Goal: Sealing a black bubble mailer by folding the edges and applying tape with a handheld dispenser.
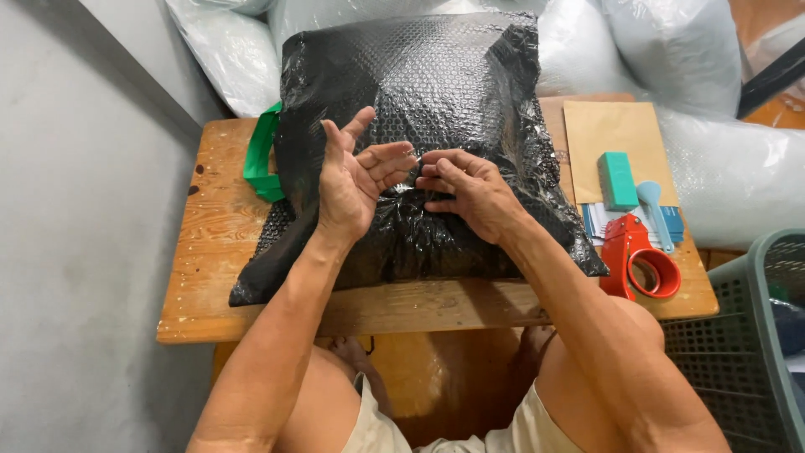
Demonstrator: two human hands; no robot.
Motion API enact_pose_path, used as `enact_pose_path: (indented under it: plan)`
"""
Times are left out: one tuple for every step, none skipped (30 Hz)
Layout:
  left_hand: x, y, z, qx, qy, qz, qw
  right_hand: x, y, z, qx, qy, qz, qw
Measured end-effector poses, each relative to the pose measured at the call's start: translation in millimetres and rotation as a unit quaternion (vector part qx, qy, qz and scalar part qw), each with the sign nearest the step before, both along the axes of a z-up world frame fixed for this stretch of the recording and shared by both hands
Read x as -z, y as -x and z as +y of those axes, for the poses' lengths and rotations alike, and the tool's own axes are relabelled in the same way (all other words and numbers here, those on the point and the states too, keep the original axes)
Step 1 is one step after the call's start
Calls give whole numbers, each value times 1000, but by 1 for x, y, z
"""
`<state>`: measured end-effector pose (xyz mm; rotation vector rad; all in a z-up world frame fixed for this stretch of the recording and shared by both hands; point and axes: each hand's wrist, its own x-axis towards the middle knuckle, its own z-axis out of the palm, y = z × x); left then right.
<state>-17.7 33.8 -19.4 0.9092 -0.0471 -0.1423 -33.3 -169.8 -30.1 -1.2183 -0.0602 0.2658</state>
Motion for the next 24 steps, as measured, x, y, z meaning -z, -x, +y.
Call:
enact_pose_path:
  plan:
    - [0,0,-2,1,0,-1,1000,-2,1,0,1,0,-1,1000]
    - [0,-1,-4,13,-9,2,1000,-5,3,0,0,-10,-1,1000]
    - [1,0,-5,24,-17,8,1000,-6,5,2,-2,-20,1,1000]
    - [4,-1,-7,24,-18,10,1000,-2,3,1,-3,-20,3,1000]
    - [7,-2,-8,23,-24,12,999,2,2,0,-6,-28,-3,1000]
    - [10,-3,-9,23,-30,15,999,6,1,-1,-9,-36,-8,999]
    - [9,-2,-10,23,-31,18,999,8,1,-2,-9,-37,-5,999]
    - [7,-2,-10,16,-35,22,999,10,0,-2,-10,-37,-7,999]
    - [6,-2,-12,10,-38,25,999,12,-2,-3,-10,-37,-10,999]
    - [6,-3,-12,11,-39,26,999,12,-2,-2,-9,-38,-9,999]
    - [6,-3,-14,-1,-42,19,999,13,-2,-2,-8,-33,-11,999]
    - [7,-3,-15,-13,-46,11,999,14,-1,-3,-8,-29,-14,999]
    - [9,-2,-17,-12,-46,12,999,16,-3,-3,-7,-29,-13,999]
    - [11,-2,-20,-36,-75,-14,996,18,-4,-3,-4,-25,-15,1000]
    - [13,0,-21,-61,-104,-39,992,21,-5,-3,-1,-22,-16,1000]
    - [13,0,-23,-61,-105,-37,992,18,-4,-3,-1,-23,-15,1000]
    - [13,0,-24,-88,-125,-56,987,17,-3,-1,7,-21,-5,1000]
    - [13,1,-25,-115,-144,-74,980,16,-2,0,16,-19,5,1000]
    - [11,3,-25,-115,-146,-72,980,16,-2,1,15,-20,7,1000]
    - [8,6,-26,-130,-176,-94,971,17,-2,2,22,-19,9,1000]
    - [4,7,-27,-146,-204,-116,961,16,-2,2,28,-16,9,999]
    - [2,9,-27,-146,-205,-116,961,17,-3,3,27,-16,10,999]
    - [1,11,-28,-164,-237,-136,948,18,-3,5,35,-10,9,999]
    - [-1,12,-29,-181,-270,-157,933,19,-3,6,42,-3,9,999]
